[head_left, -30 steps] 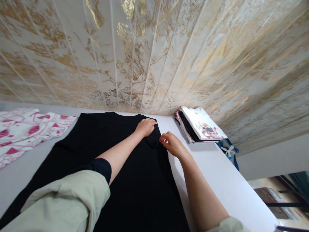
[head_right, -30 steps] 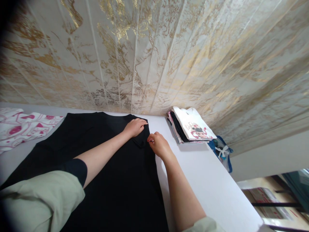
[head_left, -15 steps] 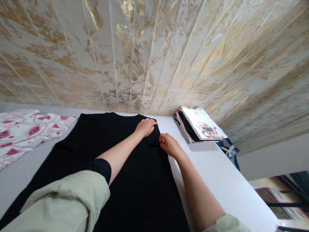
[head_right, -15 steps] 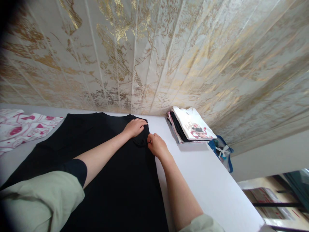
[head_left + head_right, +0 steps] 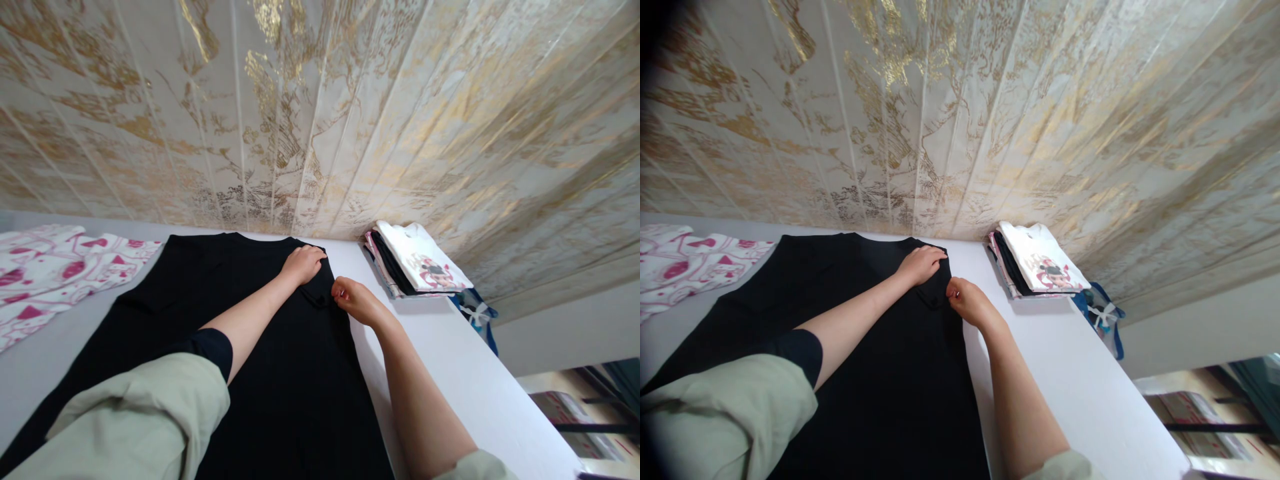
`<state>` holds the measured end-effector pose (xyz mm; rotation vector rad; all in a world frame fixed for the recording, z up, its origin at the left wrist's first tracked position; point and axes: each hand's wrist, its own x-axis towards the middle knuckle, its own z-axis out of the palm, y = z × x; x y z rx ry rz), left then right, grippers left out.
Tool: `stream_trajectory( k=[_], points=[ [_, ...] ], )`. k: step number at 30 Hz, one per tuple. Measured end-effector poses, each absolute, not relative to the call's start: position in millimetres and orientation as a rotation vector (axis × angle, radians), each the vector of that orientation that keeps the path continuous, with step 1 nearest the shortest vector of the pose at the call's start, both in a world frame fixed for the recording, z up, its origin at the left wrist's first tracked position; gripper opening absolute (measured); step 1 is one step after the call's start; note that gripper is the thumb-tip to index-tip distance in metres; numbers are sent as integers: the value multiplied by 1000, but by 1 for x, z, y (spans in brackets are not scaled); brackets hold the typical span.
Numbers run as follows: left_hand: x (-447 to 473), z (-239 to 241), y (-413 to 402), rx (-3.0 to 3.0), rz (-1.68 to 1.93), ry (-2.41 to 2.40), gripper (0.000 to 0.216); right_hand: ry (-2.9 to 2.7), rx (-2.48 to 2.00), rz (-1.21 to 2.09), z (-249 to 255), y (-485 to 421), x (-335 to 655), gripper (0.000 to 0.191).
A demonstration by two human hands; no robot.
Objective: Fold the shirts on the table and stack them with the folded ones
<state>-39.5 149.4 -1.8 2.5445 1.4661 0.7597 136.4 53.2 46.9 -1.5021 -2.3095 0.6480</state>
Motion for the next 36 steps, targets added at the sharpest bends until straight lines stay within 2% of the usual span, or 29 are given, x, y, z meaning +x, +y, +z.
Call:
stream_trajectory(
  k=[8,15,19,23,30,36],
  points=[
    [-39,0,149,2573,748,1485,37,-2390,-1603,588,39,55,131,24],
    [-40,0,148,2598,767,1468,37,-2363,-1608,697,41,57,132,17],
    [-39,1,148,2597,762,1466,37,-2401,-1705,576,45,54,126,20],
    [-39,1,148,2591,751,1470,37,-2432,-1719,469,48,51,121,16],
    [-40,-1,150,2591,742,1472,37,-2442,-1725,495,66,45,128,14],
    [-40,-1,149,2600,773,1456,37,-2601,-1930,453,71,37,123,17]
  ],
)
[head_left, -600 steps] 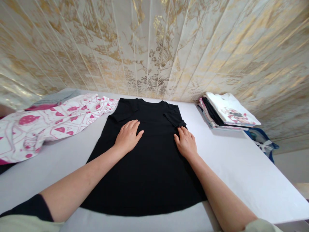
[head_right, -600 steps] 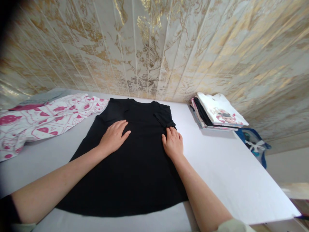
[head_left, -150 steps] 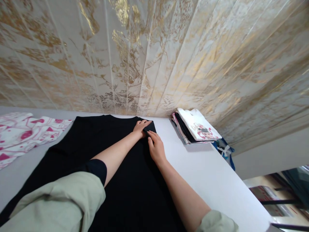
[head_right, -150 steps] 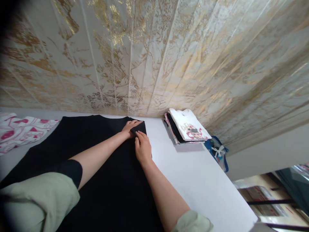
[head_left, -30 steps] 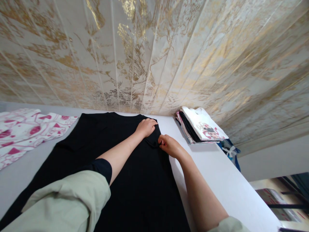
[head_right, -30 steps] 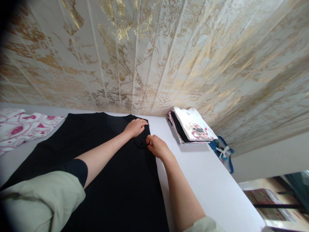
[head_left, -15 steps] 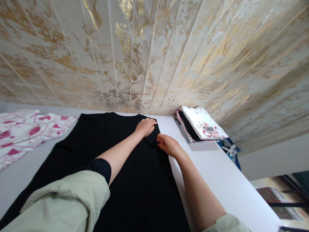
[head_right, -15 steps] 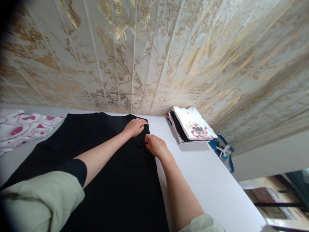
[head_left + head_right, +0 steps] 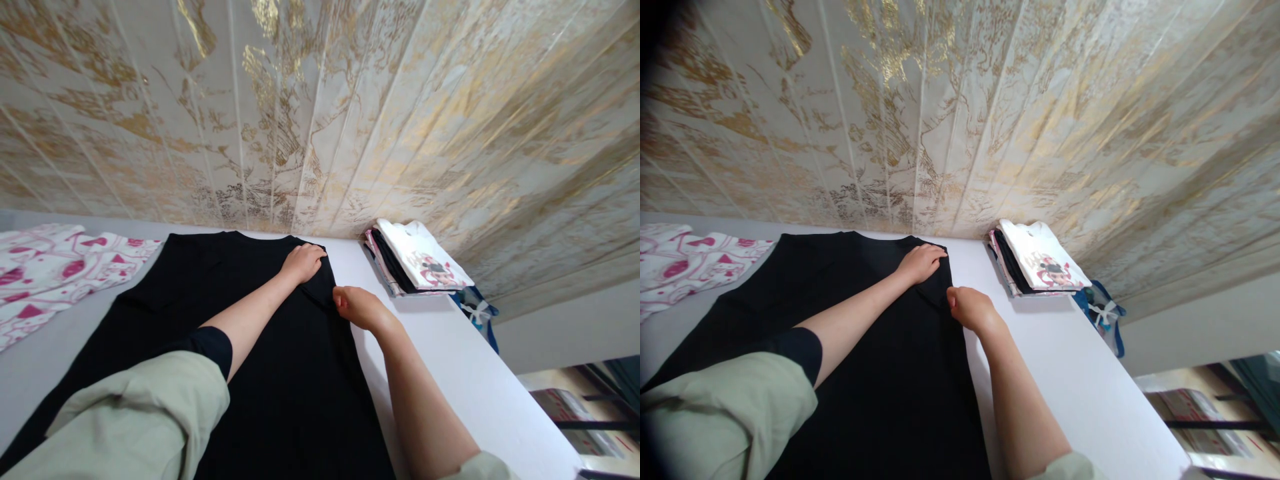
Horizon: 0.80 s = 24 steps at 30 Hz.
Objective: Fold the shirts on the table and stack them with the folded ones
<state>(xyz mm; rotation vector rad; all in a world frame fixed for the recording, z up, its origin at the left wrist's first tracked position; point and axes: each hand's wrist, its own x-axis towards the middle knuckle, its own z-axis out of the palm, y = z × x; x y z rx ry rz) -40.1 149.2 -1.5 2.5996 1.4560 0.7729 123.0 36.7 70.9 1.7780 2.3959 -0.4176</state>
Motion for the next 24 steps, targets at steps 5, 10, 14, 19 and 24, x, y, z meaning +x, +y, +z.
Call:
stream_trajectory(
  k=[5,10,14,19,24],
  points=[
    [-40,-1,148,2601,772,1467,37,2336,1860,-340,74,32,125,18],
    [-39,0,147,2599,766,1477,36,2676,1943,-228,81,33,126,22],
    [-39,1,147,2594,753,1485,36,2708,1762,-349,73,35,117,24],
    [-40,1,147,2588,756,1461,37,2588,1708,-355,68,34,111,18],
    [-41,3,146,2556,745,1461,38,2558,1692,-405,67,37,117,18]
  ],
)
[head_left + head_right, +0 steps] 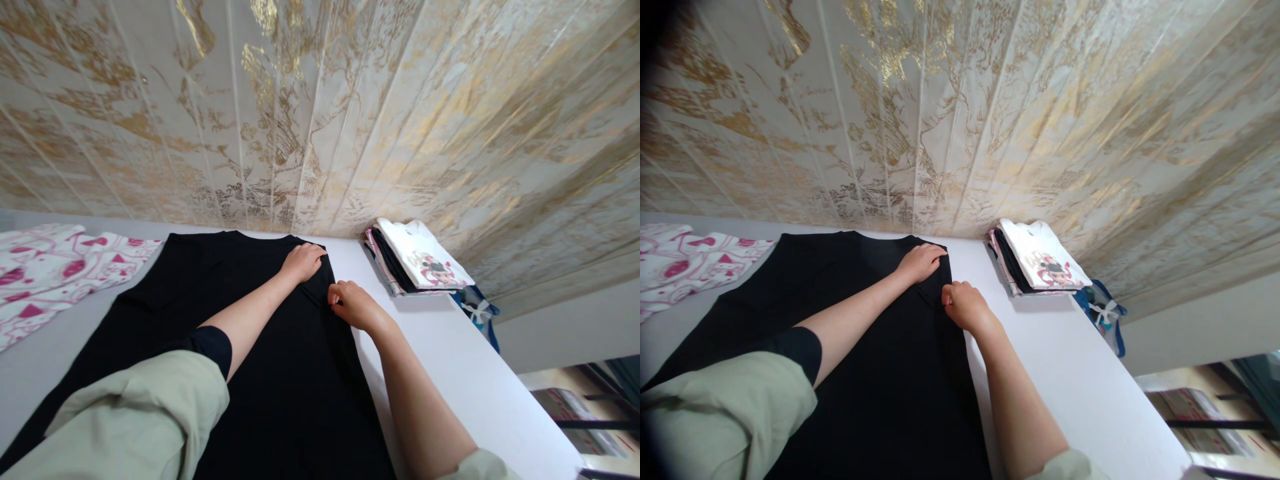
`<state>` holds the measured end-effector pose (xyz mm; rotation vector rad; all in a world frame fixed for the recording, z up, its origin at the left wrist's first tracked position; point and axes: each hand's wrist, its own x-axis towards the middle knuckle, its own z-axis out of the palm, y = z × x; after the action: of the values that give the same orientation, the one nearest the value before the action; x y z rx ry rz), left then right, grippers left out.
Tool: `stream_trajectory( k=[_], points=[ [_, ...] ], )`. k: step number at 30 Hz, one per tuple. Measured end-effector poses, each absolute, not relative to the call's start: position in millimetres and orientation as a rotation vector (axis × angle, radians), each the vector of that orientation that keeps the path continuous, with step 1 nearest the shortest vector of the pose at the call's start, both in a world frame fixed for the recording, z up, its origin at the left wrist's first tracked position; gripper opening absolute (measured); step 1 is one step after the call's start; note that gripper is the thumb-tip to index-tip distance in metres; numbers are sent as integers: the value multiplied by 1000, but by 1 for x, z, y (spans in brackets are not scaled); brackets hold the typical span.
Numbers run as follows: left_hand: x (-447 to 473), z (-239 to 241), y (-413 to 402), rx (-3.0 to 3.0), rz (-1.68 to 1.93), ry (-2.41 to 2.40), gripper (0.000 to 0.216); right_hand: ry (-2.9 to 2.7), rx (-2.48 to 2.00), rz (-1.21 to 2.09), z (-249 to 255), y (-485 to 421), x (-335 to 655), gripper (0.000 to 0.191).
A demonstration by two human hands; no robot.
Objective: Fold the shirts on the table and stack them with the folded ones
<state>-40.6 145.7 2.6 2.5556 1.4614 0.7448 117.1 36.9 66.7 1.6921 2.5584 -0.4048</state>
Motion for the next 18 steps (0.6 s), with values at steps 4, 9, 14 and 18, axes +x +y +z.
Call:
stream_trajectory(
  k=[4,9,14,18],
  points=[
    [-40,5,143,2535,735,1480,38,2575,1646,-478,62,40,124,17],
    [-40,10,148,2494,626,1490,23,2563,1615,-517,63,40,126,13],
    [-53,25,138,2507,495,1465,18,2557,1642,-567,66,40,126,13],
    [-66,33,106,2522,431,1485,11,2539,1671,-605,66,41,126,16]
  ],
)
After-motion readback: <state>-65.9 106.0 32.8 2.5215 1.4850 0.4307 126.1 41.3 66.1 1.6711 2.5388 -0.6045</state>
